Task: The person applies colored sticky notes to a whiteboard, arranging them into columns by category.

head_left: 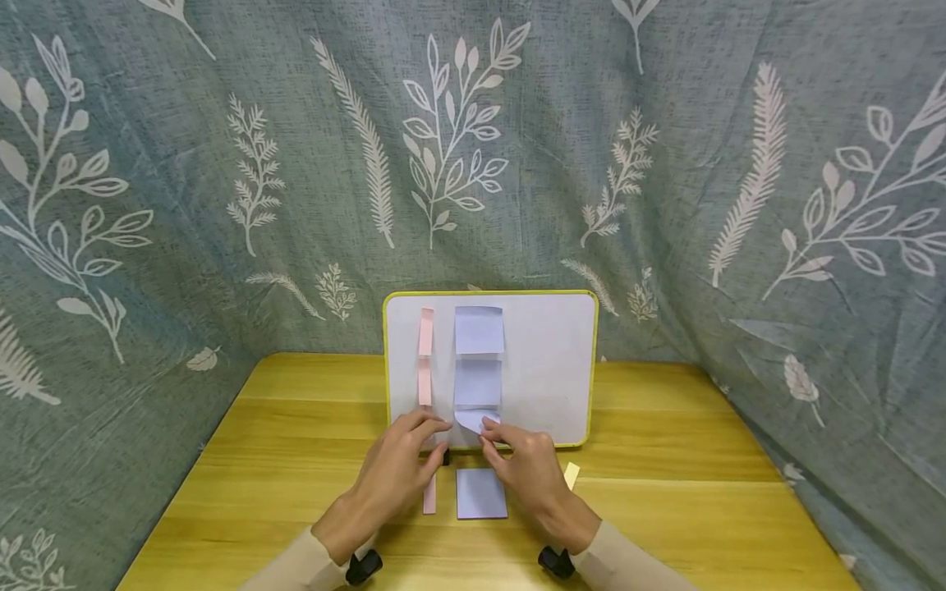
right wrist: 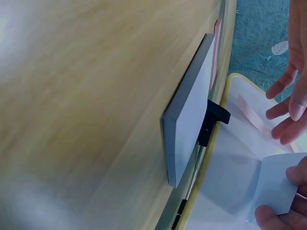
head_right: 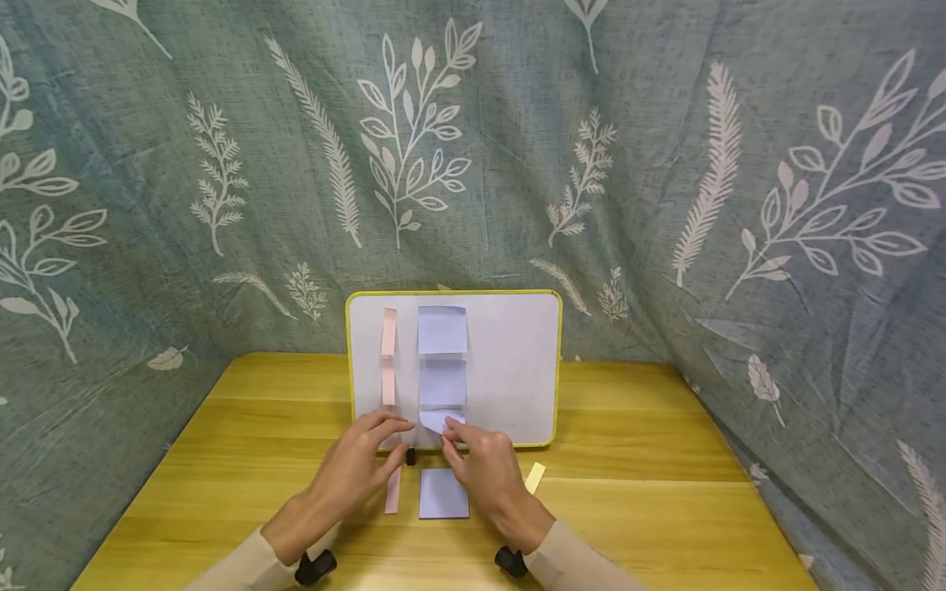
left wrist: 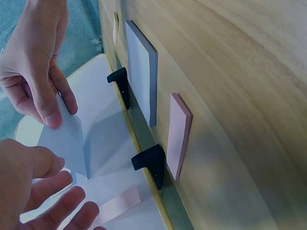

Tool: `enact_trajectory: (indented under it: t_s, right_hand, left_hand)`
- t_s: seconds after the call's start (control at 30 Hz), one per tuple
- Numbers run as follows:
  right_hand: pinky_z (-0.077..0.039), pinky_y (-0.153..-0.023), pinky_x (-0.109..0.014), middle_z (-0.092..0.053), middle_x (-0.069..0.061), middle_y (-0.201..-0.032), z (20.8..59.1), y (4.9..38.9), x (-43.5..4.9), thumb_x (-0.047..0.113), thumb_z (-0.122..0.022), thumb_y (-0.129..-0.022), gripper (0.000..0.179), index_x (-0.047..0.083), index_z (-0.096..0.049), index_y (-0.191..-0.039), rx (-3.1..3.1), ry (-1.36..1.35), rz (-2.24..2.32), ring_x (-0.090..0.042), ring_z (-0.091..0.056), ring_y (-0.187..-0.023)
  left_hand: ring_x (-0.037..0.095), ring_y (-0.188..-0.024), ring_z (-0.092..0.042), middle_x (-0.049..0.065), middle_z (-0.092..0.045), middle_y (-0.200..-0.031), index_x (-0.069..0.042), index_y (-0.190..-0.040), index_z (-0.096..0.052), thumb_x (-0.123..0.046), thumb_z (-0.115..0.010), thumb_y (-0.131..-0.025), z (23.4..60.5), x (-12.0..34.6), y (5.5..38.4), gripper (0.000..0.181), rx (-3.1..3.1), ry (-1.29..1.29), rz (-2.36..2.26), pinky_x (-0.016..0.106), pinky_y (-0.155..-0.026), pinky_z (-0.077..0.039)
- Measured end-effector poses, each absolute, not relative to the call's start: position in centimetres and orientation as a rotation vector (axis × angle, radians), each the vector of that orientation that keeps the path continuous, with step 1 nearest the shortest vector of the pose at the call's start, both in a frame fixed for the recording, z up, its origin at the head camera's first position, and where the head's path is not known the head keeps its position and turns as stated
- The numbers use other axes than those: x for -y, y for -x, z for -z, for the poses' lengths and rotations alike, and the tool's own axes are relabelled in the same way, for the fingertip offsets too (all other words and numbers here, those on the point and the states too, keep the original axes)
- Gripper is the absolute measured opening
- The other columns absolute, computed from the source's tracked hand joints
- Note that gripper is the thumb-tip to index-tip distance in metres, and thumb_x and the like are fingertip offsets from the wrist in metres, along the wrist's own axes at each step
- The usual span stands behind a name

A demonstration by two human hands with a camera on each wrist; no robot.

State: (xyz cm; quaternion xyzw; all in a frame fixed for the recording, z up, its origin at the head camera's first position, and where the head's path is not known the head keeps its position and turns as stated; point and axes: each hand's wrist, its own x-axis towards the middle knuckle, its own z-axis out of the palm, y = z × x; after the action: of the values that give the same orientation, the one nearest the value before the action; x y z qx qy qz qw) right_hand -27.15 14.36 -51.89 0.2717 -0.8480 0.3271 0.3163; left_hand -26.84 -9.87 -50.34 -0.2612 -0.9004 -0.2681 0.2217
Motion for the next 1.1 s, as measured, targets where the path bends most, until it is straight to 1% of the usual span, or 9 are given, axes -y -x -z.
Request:
enact_trajectory:
  t_s: [0.2, 0.33, 0.43, 0.53, 0.63, 0.73, 0.87, 0.97, 1.1]
  right_hand:
    - [-0.071, -0.089, -0.04, -0.089, -0.018, -0.111, 52.1, 27.2, -14.3, -0.006, -0.094, -0.092, 0.015, -0.003, -0.089, -0.106, 2.248, -0.714, -0.854, -0.033, -0.09, -0.104]
    - [-0.071, -0.088, -0.04, -0.09, -0.017, -0.112, 52.2, 27.3, -14.3, -0.004, -0.095, -0.092, 0.016, -0.002, -0.09, -0.107, 2.259, -0.709, -0.843, -0.034, -0.09, -0.104]
    - [-0.071, -0.088, -0.04, -0.09, -0.017, -0.112, 52.4, 27.3, -14.3, -0.003, -0.095, -0.092, 0.015, -0.001, -0.09, -0.106, 2.275, -0.711, -0.836, -0.034, -0.089, -0.103]
    - [-0.071, -0.087, -0.038, -0.09, -0.017, -0.112, 52.5, 27.4, -14.2, -0.003, -0.095, -0.093, 0.014, 0.0, -0.09, -0.105, 2.291, -0.721, -0.828, -0.034, -0.09, -0.103]
    - [-0.072, -0.08, -0.034, -0.09, -0.017, -0.112, 52.6, 27.4, -14.2, -0.003, -0.095, -0.093, 0.014, 0.0, -0.09, -0.105, 2.306, -0.732, -0.817, -0.032, -0.09, -0.102]
    - [-0.072, -0.074, -0.031, -0.09, -0.017, -0.115, 52.7, 27.4, -14.2, -0.003, -0.094, -0.094, 0.014, 0.0, -0.09, -0.107, 2.328, -0.736, -0.803, -0.032, -0.09, -0.103]
    - [-0.068, -0.068, -0.026, -0.089, -0.019, -0.12, 52.9, 27.4, -14.2, -0.002, -0.093, -0.095, 0.016, -0.001, -0.09, -0.111, 2.371, -0.74, -0.783, -0.034, -0.089, -0.106]
    - [-0.07, -0.071, -0.028, -0.088, -0.02, -0.123, 53.0, 27.5, -14.3, 0.0, -0.094, -0.095, 0.018, 0.0, -0.091, -0.113, 2.386, -0.749, -0.755, -0.034, -0.089, -0.107]
    - [-0.073, -0.085, -0.037, -0.088, -0.017, -0.126, 53.2, 27.5, -14.4, 0.007, -0.098, -0.094, 0.023, 0.002, -0.091, -0.115, 2.386, -0.759, -0.667, -0.032, -0.089, -0.109]
  left_hand:
    - [0.031, -0.128, -0.078, 0.01, -0.08, -0.139, -0.008, -0.135, -0.085, -0.013, -0.092, -0.102, 50.6, 9.9, 27.0, 0.035, 2.464, 0.731, 0.71, 0.047, -0.107, -0.068]
    - [0.031, -0.13, -0.077, 0.012, -0.078, -0.145, -0.007, -0.143, -0.081, -0.015, -0.094, -0.101, 50.7, 10.0, 27.2, 0.045, 2.449, 0.781, 0.673, 0.048, -0.11, -0.067]
    - [0.031, -0.137, -0.075, 0.01, -0.075, -0.152, -0.009, -0.151, -0.076, -0.022, -0.092, -0.104, 50.8, 10.0, 27.4, 0.052, 2.468, 0.836, 0.629, 0.051, -0.115, -0.065]
    - [0.033, -0.147, -0.071, 0.009, -0.073, -0.16, -0.011, -0.158, -0.071, -0.036, -0.085, -0.11, 51.0, 10.1, 27.5, 0.056, 2.508, 0.888, 0.538, 0.055, -0.123, -0.06]
    - [0.034, -0.155, -0.066, 0.008, -0.07, -0.166, -0.012, -0.162, -0.068, -0.049, -0.072, -0.116, 51.1, 10.1, 27.5, 0.06, 2.548, 0.929, 0.396, 0.056, -0.129, -0.055]
    - [0.033, -0.16, -0.062, 0.007, -0.067, -0.171, -0.011, -0.165, -0.067, -0.055, -0.062, -0.119, 51.2, 10.1, 27.5, 0.063, 2.565, 0.961, 0.248, 0.053, -0.134, -0.05]
    - [0.031, -0.164, -0.058, 0.007, -0.064, -0.174, -0.01, -0.167, -0.064, -0.06, -0.053, -0.121, 51.3, 10.1, 27.5, 0.068, 2.554, 0.981, 0.084, 0.051, -0.138, -0.046]
    - [0.03, -0.167, -0.056, 0.005, -0.062, -0.176, -0.012, -0.168, -0.063, -0.065, -0.046, -0.122, 51.5, 10.2, 27.4, 0.073, 2.536, 0.976, -0.018, 0.051, -0.139, -0.045]
    - [0.03, -0.171, -0.05, 0.004, -0.057, -0.18, -0.013, -0.17, -0.061, -0.07, -0.036, -0.121, 51.9, 10.2, 27.3, 0.079, 2.534, 0.97, -0.087, 0.054, -0.14, -0.042]
